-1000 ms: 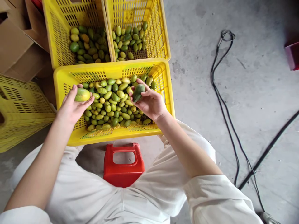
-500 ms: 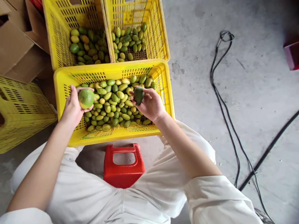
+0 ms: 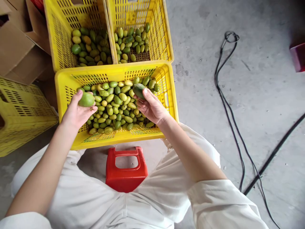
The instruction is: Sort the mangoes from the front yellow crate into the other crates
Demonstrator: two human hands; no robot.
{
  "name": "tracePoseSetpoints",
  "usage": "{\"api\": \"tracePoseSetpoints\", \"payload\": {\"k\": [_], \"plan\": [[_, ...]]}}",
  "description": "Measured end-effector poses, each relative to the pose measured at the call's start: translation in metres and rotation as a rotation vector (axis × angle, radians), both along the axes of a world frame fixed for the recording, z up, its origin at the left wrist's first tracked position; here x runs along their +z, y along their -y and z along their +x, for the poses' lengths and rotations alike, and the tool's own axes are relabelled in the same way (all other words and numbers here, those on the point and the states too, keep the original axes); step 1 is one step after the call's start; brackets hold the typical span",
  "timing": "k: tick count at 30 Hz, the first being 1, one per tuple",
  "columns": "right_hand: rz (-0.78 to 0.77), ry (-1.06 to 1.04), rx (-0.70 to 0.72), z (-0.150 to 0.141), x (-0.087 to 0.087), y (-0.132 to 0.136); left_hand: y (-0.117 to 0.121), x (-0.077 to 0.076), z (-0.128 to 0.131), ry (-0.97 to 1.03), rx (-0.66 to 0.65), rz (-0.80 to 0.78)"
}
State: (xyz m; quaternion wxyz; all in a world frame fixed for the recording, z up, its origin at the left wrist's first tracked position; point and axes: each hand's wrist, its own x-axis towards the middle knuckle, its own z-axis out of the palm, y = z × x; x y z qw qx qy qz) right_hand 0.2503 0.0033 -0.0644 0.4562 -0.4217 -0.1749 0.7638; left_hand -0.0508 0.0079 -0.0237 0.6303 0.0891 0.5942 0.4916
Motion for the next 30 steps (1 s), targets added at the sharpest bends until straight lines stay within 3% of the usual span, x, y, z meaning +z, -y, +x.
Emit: {"api": "tracePoseSetpoints", "payload": {"k": [5,12,17,22,25,30], "plan": [[-0.054,0.08,-0.069,0.001,0.001,-0.002,-0.004,0.004,-0.002,-0.039,0.055,0.022],[-0.112,0.111,-0.112,0.001,0.009,-0.004,-0.006,0.003,0.003,-0.058,-0.029,0.015],[-0.181,0.037,-0.173,0.0,-0.001,-0.005,-0.004,0.01,0.01,-0.064,-0.046,-0.131],[-0.454,0.076,-0.21,-0.002,-0.023,0.001,-0.004,0.006,0.015,-0.03,0.022,-0.354],[-0.523,0.086,-0.159,-0.005,-0.031,0.005,-0.003,0.003,0.017,-0.03,0.088,-0.457],[-0.429,0.085,-0.102,-0.009,-0.028,0.006,0.001,-0.004,0.008,-0.104,0.005,-0.276]]}}
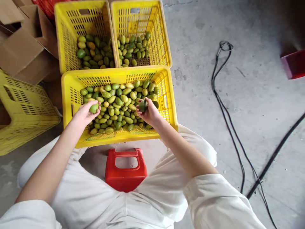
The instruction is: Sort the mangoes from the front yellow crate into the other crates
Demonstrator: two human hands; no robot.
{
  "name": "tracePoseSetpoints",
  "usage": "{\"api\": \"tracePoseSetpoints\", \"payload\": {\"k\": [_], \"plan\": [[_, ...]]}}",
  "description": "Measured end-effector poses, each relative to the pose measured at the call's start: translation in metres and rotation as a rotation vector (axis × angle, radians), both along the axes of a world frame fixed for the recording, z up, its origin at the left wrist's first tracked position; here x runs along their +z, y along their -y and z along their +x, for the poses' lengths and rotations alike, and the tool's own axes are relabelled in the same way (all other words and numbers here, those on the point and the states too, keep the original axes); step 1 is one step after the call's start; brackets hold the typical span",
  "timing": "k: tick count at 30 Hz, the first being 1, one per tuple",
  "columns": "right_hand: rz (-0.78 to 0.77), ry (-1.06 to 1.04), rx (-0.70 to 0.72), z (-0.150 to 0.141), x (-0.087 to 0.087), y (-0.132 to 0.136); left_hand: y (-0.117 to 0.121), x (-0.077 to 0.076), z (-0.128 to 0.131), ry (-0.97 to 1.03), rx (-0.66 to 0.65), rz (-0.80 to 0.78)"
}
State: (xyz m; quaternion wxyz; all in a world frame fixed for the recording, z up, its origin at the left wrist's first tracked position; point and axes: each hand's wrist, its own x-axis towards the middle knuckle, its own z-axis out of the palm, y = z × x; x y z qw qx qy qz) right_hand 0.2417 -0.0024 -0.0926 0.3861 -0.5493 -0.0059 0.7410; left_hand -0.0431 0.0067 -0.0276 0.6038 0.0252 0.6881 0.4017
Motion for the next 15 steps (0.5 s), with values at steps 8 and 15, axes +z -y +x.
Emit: {"api": "tracePoseSetpoints", "payload": {"k": [8,15], "plan": [[0.125,-0.009,-0.042,-0.004,0.025,-0.001,-0.007,0.005,-0.016,-0.103,-0.127,0.166],[0.175,0.02,0.034,0.004,0.028,-0.001,-0.004,0.007,-0.024,-0.078,-0.081,0.347]]}}
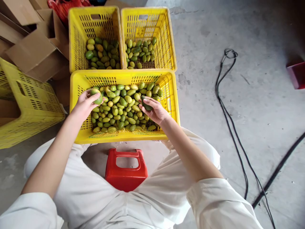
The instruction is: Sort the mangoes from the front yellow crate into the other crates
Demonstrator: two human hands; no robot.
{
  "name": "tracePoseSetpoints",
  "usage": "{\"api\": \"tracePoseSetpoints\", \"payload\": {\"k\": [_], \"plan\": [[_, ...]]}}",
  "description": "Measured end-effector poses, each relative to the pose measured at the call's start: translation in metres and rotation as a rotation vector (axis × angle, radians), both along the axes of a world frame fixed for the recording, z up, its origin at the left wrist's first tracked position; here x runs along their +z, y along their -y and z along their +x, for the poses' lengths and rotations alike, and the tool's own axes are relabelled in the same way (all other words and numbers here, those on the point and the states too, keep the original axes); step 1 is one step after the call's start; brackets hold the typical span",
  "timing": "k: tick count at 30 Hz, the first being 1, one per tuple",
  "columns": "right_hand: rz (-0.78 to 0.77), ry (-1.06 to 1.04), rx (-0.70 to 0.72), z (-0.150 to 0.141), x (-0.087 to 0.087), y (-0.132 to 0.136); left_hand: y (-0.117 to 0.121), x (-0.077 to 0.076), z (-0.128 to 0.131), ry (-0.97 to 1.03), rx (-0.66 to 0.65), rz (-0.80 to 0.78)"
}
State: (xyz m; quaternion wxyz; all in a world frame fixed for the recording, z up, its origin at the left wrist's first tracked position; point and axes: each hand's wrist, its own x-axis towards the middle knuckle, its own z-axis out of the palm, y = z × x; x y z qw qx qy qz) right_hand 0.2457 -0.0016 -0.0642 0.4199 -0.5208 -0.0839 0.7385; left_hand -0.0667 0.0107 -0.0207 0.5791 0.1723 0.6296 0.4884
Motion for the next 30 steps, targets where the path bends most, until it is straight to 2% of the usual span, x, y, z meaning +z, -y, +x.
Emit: {"api": "tracePoseSetpoints", "payload": {"k": [2,6,12,15,17,20,23,26,30], "plan": [[0.017,0.003,0.0,0.002,-0.003,0.0,0.0,-0.006,-0.006,-0.03,0.019,0.021],[0.011,0.038,-0.044,0.006,-0.016,-0.001,-0.003,-0.015,-0.019,-0.085,0.071,-0.052],[-0.22,0.087,-0.133,0.015,-0.04,0.007,0.001,-0.019,-0.02,-0.054,0.073,-0.194],[-0.312,0.13,-0.174,0.022,-0.046,0.02,0.01,-0.021,-0.018,-0.005,0.147,-0.347],[-0.384,0.161,-0.199,0.025,-0.048,0.027,0.019,-0.022,-0.019,0.052,0.196,-0.511],[-0.452,0.169,-0.223,0.025,-0.05,0.023,0.034,-0.025,-0.024,0.068,0.222,-0.617],[-0.424,0.141,-0.251,0.018,-0.046,-0.008,0.046,-0.027,-0.033,0.064,0.254,-0.639],[-0.302,0.101,-0.279,0.009,-0.036,-0.068,0.051,-0.03,-0.041,0.065,0.297,-0.645],[0.072,0.018,-0.295,0.006,-0.024,-0.157,0.054,-0.034,-0.047,0.065,0.342,-0.639]]}}
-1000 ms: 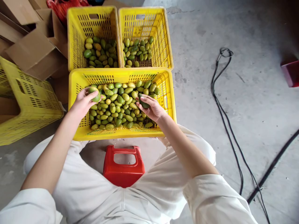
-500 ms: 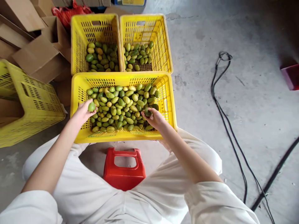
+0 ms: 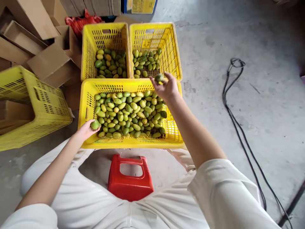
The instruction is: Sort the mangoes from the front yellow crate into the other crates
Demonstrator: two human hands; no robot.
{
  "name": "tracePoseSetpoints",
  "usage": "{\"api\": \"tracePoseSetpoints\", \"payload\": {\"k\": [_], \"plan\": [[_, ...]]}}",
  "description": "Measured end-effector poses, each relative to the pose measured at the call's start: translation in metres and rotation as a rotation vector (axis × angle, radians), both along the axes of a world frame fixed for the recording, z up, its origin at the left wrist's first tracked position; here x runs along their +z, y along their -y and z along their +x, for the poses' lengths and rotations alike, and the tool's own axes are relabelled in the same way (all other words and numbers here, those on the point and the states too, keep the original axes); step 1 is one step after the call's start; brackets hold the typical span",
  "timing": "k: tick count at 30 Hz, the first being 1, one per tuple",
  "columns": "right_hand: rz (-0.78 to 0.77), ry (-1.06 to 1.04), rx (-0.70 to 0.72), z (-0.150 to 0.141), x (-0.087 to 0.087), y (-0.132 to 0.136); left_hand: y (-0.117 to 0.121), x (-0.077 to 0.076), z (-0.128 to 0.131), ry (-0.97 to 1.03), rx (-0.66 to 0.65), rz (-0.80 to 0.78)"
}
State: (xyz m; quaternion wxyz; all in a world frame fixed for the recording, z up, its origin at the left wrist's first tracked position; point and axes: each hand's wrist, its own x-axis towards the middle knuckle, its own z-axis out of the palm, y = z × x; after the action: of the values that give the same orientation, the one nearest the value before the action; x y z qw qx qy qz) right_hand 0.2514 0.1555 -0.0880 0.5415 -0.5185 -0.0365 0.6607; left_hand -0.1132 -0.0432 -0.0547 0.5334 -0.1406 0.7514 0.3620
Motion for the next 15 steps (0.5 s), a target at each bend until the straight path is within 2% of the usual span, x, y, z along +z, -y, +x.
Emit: {"api": "tracePoseSetpoints", "payload": {"k": [1,3,5,7,9,10,12,15], "plan": [[0.135,0.026,0.031,0.002,-0.001,-0.014,0.001,-0.001,0.0,-0.002,0.005,0.002],[0.27,0.121,0.085,0.009,-0.008,-0.025,0.003,-0.002,0.001,-0.003,0.013,0.01],[0.297,0.206,0.12,0.019,-0.024,-0.011,0.005,-0.002,0.003,-0.001,0.019,0.02],[0.183,0.381,0.229,0.03,-0.045,0.024,0.003,0.001,0.005,-0.001,0.021,0.022],[-0.063,0.711,0.548,0.041,-0.066,0.069,-0.006,0.004,0.005,-0.006,0.019,0.023],[-0.147,0.775,0.646,0.047,-0.076,0.093,-0.014,0.006,0.005,-0.011,0.019,0.027],[-0.268,0.852,0.808,0.059,-0.094,0.138,-0.039,0.012,0.004,-0.023,0.015,0.058],[-0.376,0.973,1.114,0.075,-0.113,0.189,-0.092,0.025,0.006,-0.08,-0.025,0.151]]}}
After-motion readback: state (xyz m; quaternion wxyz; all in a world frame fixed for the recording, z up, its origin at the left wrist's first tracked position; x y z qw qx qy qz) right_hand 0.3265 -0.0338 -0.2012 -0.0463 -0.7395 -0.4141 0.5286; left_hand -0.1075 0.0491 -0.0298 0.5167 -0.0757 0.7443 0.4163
